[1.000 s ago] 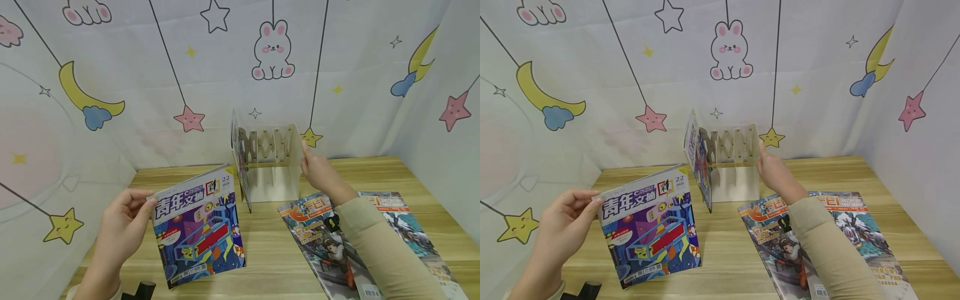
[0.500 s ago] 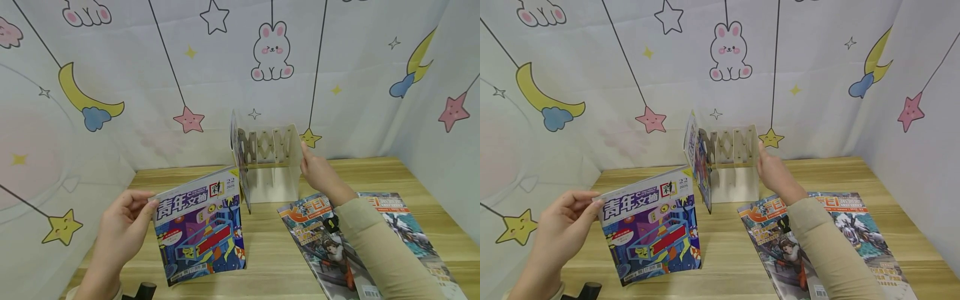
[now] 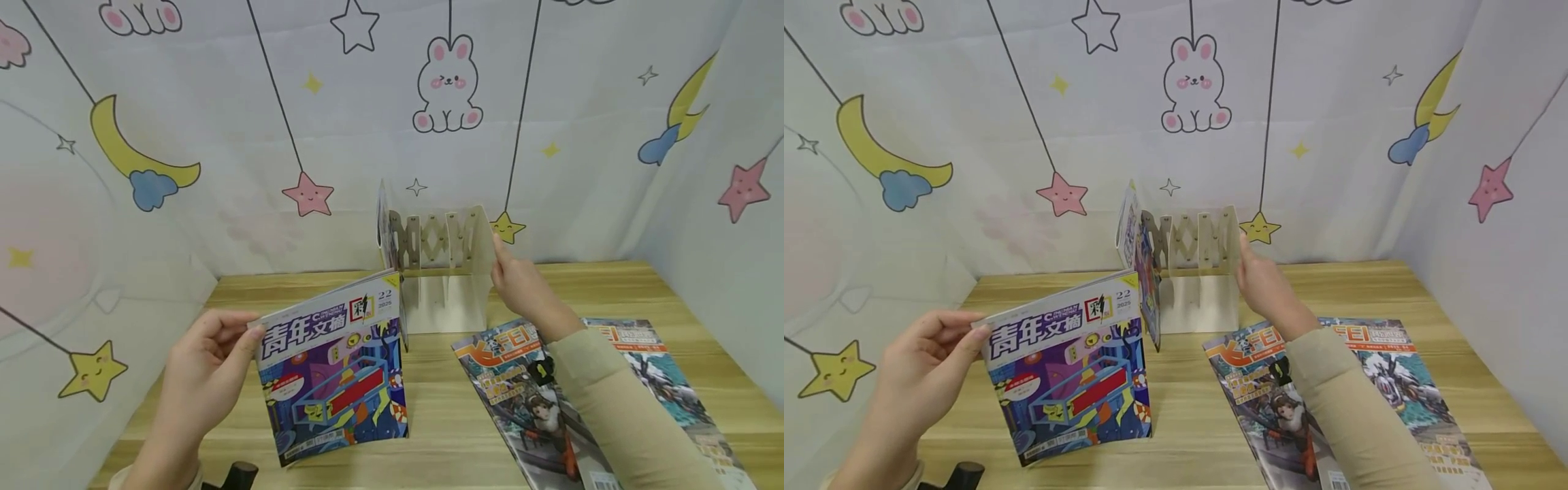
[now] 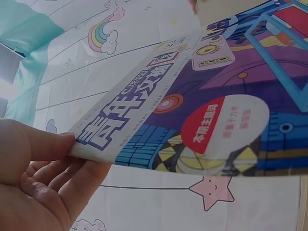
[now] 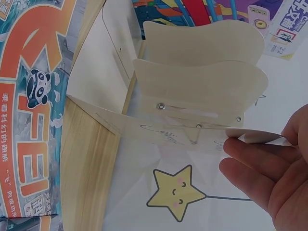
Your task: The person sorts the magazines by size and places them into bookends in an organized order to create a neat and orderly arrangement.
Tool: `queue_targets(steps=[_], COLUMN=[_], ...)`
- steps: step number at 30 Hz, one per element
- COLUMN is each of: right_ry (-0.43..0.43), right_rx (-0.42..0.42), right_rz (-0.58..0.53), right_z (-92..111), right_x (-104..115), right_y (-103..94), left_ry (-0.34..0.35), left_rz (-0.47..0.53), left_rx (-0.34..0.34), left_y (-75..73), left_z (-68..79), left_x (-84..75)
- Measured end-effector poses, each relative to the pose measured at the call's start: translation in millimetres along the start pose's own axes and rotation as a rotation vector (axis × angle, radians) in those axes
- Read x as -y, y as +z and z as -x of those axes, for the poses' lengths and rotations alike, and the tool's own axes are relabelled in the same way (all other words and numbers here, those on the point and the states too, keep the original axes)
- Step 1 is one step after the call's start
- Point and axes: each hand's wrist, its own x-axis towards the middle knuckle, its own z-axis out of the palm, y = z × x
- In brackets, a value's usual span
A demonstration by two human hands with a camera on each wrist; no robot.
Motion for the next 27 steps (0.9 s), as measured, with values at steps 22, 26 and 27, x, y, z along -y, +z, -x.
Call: queue_targets(steps=[22, 26, 27], right_ry=[-0.016, -0.01, -0.01], right_rx=[-0.045, -0.035, -0.033], right_rz=[0.032, 0.035, 0.035], right_z=[2, 2, 2], right_x=[0, 1, 2], right_y=[1.5, 1.1, 1.0], left_ry=[-0.017, -0.034, -0.042], left_rz=[0.132, 0.182, 0.198], left_rx=[0.006, -0.004, -0.007], left_y=[17.5, 22.5, 23.8], left_z=[0.6, 0.7, 0.7], left_x=[-4.7, -5.7, -6.1])
